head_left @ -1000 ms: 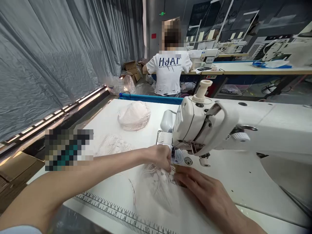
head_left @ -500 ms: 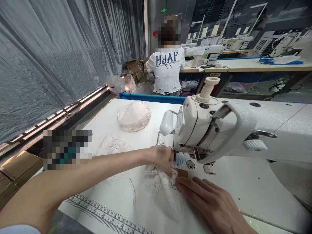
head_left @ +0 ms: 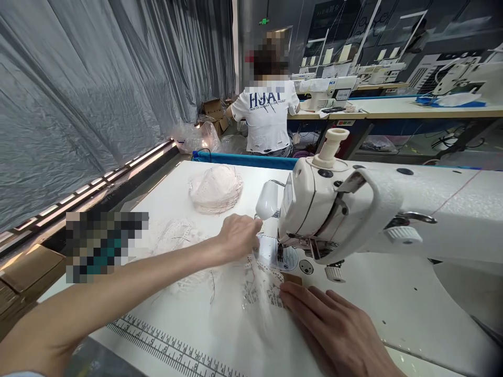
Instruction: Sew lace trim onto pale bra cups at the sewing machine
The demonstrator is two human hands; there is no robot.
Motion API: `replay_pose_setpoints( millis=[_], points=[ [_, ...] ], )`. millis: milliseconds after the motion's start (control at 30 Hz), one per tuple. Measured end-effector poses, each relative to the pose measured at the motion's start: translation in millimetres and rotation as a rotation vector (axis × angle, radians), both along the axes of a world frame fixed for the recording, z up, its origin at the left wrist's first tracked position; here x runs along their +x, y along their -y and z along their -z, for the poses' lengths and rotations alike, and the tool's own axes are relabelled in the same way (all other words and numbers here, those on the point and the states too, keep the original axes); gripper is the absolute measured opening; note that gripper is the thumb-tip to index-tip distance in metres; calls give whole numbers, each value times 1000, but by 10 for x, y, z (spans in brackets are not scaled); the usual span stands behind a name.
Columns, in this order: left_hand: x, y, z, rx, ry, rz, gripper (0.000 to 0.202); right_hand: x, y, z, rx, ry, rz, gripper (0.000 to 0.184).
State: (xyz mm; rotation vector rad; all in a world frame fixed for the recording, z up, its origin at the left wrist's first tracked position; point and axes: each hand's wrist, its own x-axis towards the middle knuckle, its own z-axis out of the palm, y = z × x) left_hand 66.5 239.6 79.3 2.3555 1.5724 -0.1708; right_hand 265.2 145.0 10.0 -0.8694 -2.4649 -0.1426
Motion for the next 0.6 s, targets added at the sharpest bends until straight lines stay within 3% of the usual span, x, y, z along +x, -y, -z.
replay_pose_setpoints(
  millis=[67,167,233,367,600],
  points=[
    [-58,185,67,134,59,23,22,4,-3,10,-14,-2,-2,33],
    [-108,462,227,377,273,355,38,11,-8,32,-31,-4,-10,32],
    [-125,565,329,438,288,488,32,11,-13,49,-32,3,0,32],
    [-142,567,454,493,244,510,26,8,-32,78,8,-4,26,33],
    [-147,426,561,518,290,520,34,60,-74,132,24,151,77,40]
  ],
)
